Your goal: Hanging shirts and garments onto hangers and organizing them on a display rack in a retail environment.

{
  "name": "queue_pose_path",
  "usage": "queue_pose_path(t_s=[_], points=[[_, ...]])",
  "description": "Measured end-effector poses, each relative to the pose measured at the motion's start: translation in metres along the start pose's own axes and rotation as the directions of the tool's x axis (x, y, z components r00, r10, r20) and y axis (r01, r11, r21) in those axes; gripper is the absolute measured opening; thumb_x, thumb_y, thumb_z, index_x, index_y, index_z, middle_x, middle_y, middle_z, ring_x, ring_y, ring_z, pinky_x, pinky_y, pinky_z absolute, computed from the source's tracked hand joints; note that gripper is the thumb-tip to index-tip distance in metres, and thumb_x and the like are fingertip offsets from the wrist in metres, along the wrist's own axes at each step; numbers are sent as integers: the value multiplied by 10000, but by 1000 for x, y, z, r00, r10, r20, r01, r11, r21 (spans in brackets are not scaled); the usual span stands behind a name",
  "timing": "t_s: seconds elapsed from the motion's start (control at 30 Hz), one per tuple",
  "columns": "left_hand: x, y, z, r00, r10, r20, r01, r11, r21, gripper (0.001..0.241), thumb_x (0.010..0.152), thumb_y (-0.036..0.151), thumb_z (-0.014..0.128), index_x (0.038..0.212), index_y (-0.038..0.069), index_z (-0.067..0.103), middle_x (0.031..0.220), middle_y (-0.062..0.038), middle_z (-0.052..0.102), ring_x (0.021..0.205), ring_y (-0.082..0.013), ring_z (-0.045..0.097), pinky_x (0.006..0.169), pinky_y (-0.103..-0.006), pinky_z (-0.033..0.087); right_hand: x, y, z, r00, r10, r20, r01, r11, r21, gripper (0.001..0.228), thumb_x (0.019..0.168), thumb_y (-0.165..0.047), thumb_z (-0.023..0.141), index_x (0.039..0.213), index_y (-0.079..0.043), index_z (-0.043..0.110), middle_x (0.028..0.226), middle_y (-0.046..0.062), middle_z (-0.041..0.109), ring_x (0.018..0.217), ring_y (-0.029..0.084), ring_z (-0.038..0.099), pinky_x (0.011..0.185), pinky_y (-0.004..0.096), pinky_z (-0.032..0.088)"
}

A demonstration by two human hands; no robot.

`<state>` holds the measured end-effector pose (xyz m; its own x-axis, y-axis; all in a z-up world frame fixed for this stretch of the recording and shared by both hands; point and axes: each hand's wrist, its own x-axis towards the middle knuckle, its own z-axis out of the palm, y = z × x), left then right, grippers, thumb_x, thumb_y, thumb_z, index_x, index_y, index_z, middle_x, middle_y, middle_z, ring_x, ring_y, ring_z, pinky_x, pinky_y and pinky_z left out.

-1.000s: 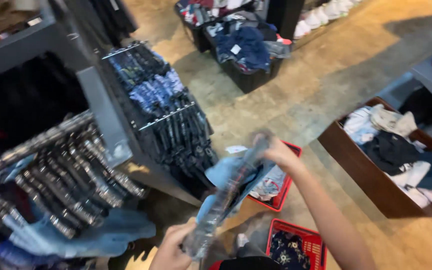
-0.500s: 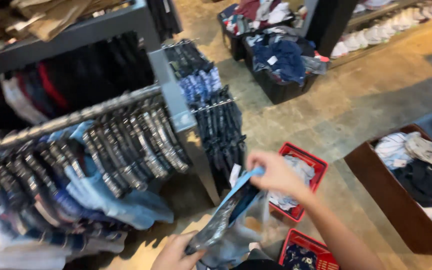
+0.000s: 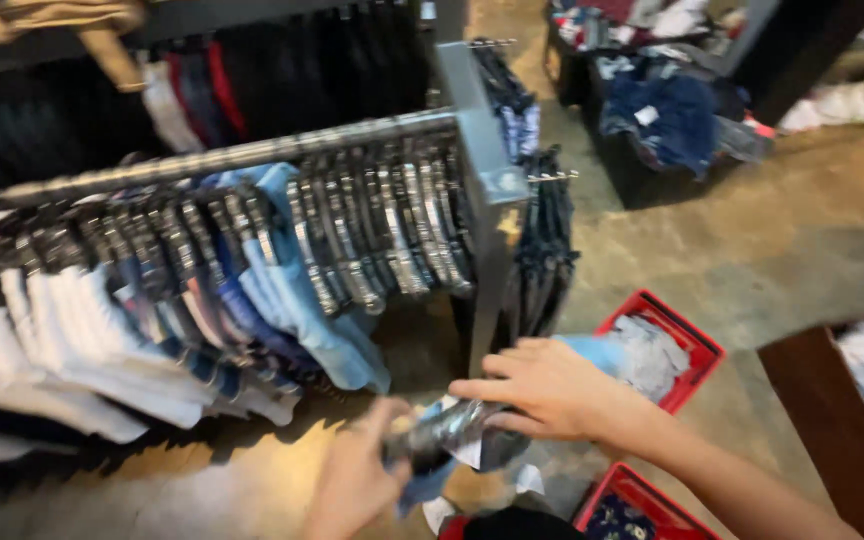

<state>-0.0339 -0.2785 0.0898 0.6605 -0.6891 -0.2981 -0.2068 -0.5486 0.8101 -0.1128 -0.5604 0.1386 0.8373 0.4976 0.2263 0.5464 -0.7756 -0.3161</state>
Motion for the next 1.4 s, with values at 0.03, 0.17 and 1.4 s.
queue_pose_path(t_s=[0.03,0.17,1.4], points=[[-2,-7,-8,1000,-9,-20,9,1000,-3,424,711,91,789,1115,136,673,737,-127,725,662,-225,741,654,-375,564,-3,-1,-3,1000,-22,3,22,1000,3,537,843,-347,762,1333,-175,625,912,84,610,775,310,584,641,446,458],[-16,-51,-35,696,150,-702,147,928,344,641,583,-28,749,1196,133,653,735,-113,666,698,-271,628,643,-397,485,-7,-2,-25,972,233,25,-235,968,85,503,802,-285,717,1298,-233,653,917,42,655,812,282,667,635,430,499],[-107,-10,-59,893,69,-445,-78,997,-1,220,724,127,817,926,88,740,733,-36,582,610,-154,534,537,-313,441,26,29,-5,999,25,-45,-5,914,407,312,842,-270,697,1102,-99,718,974,57,709,832,286,724,693,385,556]])
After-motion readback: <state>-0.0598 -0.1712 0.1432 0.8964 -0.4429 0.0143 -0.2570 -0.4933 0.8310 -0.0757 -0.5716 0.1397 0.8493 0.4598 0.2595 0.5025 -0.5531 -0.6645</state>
